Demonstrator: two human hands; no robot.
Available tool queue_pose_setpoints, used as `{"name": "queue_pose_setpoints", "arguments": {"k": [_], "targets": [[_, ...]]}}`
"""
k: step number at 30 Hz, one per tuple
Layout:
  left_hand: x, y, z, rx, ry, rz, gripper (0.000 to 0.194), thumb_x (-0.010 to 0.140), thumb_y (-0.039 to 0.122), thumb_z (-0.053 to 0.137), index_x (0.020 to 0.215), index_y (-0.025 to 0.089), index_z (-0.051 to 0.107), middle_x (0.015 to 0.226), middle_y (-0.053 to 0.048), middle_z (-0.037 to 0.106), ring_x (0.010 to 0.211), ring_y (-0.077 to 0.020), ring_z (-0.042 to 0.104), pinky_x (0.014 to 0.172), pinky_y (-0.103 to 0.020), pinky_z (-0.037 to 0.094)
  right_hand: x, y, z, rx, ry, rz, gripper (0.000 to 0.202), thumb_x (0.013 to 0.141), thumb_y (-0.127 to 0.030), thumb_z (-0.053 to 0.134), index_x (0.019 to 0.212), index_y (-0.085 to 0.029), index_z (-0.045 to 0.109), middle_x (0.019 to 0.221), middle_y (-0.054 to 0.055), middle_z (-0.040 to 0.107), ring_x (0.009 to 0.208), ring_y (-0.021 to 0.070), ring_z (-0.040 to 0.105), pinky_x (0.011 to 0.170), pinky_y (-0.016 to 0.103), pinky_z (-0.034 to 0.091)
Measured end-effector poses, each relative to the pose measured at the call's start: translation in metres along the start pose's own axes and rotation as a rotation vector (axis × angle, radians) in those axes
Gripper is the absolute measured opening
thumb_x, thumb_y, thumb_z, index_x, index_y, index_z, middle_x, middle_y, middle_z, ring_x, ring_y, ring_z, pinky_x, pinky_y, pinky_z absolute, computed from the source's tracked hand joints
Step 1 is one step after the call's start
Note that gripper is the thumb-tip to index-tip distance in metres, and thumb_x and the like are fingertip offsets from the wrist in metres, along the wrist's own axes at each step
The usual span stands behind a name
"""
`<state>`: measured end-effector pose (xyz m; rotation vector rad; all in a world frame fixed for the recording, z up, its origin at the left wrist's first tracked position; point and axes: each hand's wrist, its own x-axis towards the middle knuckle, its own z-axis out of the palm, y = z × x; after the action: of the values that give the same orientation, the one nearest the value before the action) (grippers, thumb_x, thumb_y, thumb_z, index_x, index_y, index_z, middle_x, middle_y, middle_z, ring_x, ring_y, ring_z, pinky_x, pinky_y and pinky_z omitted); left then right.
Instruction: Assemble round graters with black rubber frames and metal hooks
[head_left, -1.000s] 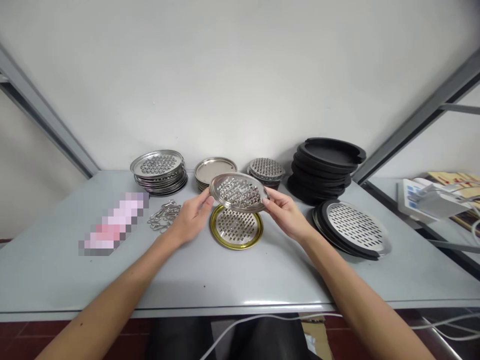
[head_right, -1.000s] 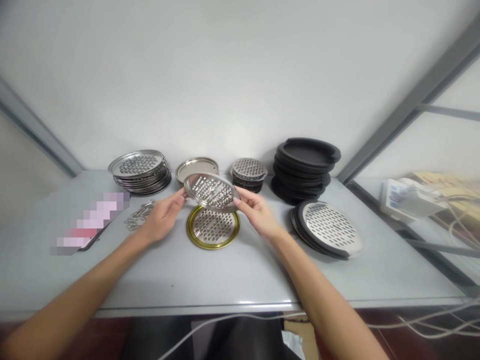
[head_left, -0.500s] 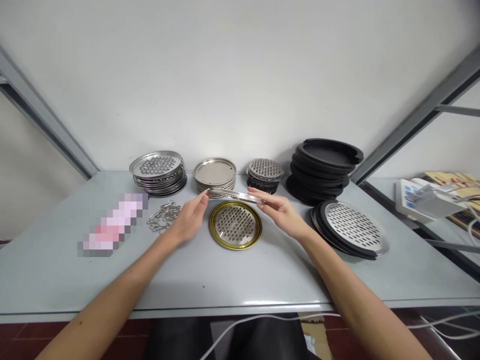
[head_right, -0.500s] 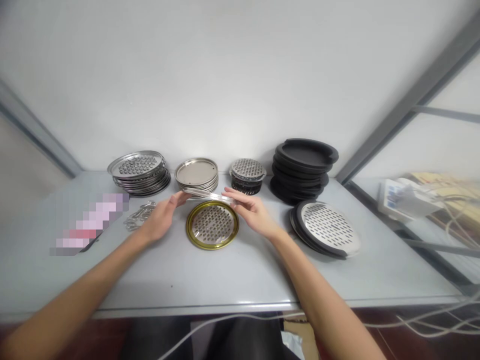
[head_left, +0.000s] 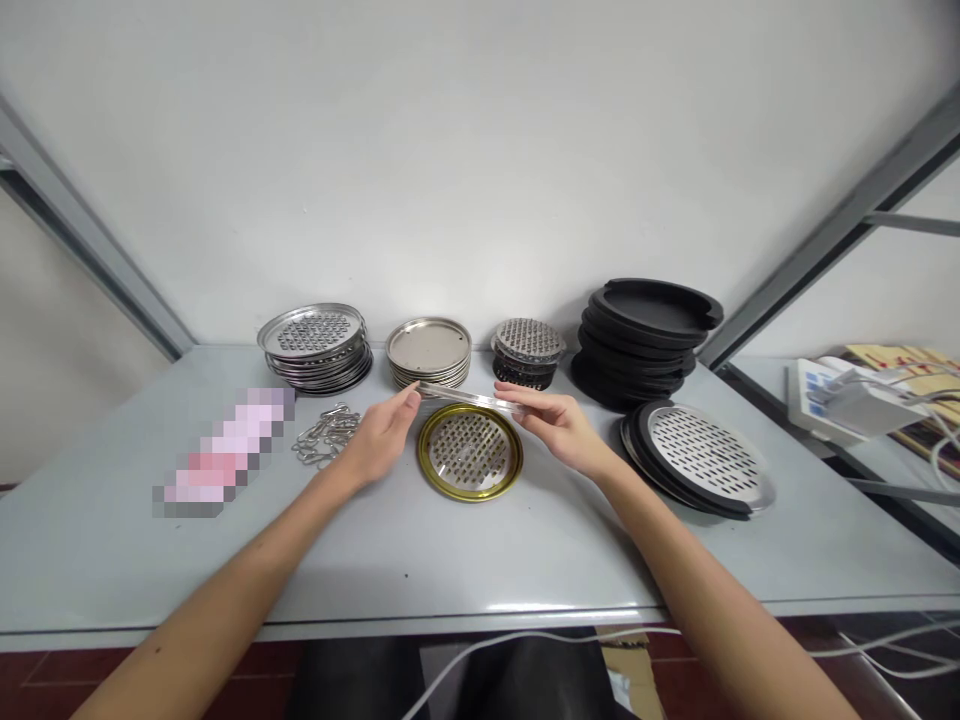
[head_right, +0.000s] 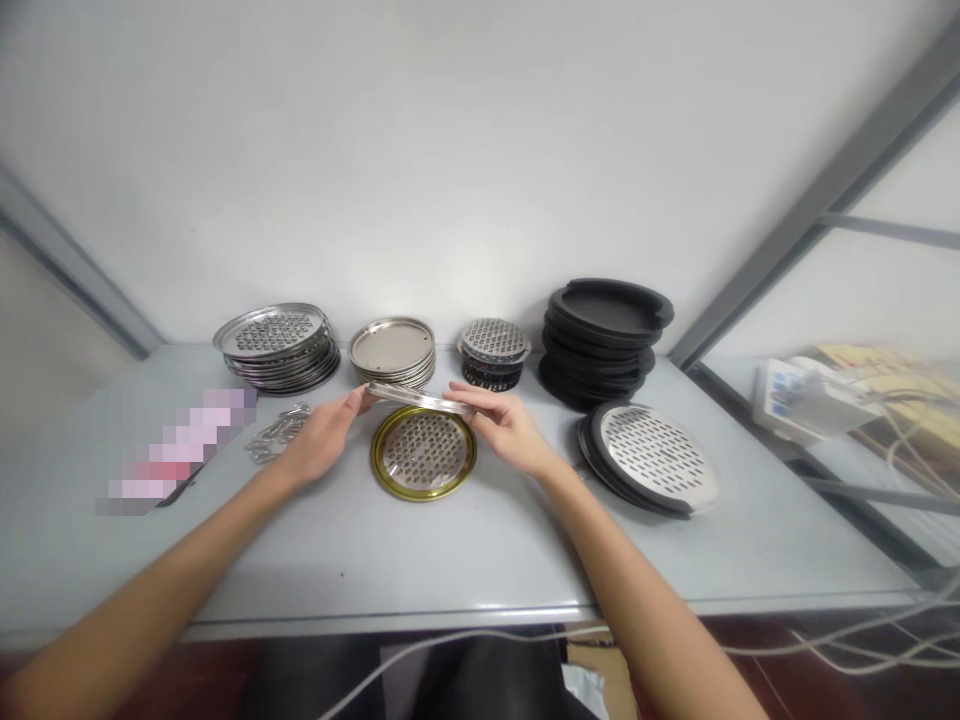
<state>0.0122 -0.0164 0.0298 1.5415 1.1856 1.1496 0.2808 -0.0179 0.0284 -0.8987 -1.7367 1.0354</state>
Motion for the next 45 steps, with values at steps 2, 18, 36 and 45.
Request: {"name": "queue_pose_setpoints", "arguments": {"k": [2, 18, 36, 45], "targets": [[0.0, 0.0, -0.001, 0.097, -0.033, 0.053, 0.054, 0.085, 0.058, 0.051, 0.118, 0.017, 0.064, 0.13, -0.01, 0.06, 0.131, -0.0293, 0.044, 0.108, -0.041, 0.033, 0.0, 0.001, 0.0, -0.003, -0.012, -0.01, 0.028, 0.083, -0.027, 0.062, 0.11, -0.03, 0.07, 0.127, 0.004, 0.062, 0.126, 0.026, 0.05, 0.109, 0.047, 0.034], [-0.003, 0.016, -0.01, 0.551, -0.32, 0.146, 0.064, 0.082, 0.058, 0.056, 0.132, 0.018, 0.053, 0.134, -0.008, 0.057, 0.122, -0.0296, 0.053, 0.102, -0.039, 0.043, -0.003, 0.014, -0.008, -0.185, -0.242, 0.04, 0.065, 0.072, -0.007, 0.061, 0.134, -0.023, 0.049, 0.143, 0.008, 0.046, 0.129, 0.0255, 0.047, 0.111, 0.047, 0.036], [-0.004, 0.003, -0.008, 0.643, -0.534, 0.309, 0.101, 0.056, 0.051, 0.082, 0.142, 0.025, 0.037, 0.143, -0.01, 0.046, 0.132, -0.0338, 0.04, 0.108, -0.047, 0.034, -0.009, 0.007, -0.007, -0.437, -0.372, 0.036, 0.08, 0.074, -0.021, 0.063, 0.146, -0.017, 0.027, 0.151, 0.011, 0.033, 0.139, 0.0267, 0.033, 0.116, 0.044, 0.027], [-0.004, 0.009, -0.007, 0.655, -0.545, 0.337, 0.101, 0.06, 0.054, 0.08, 0.144, 0.026, 0.033, 0.144, -0.007, 0.044, 0.131, -0.0323, 0.041, 0.107, -0.043, 0.036, -0.012, 0.008, -0.009, -0.504, -0.437, 0.088, 0.091, 0.072, -0.025, 0.066, 0.149, -0.017, 0.019, 0.156, 0.013, 0.018, 0.143, 0.0288, 0.02, 0.118, 0.046, 0.018]]}}
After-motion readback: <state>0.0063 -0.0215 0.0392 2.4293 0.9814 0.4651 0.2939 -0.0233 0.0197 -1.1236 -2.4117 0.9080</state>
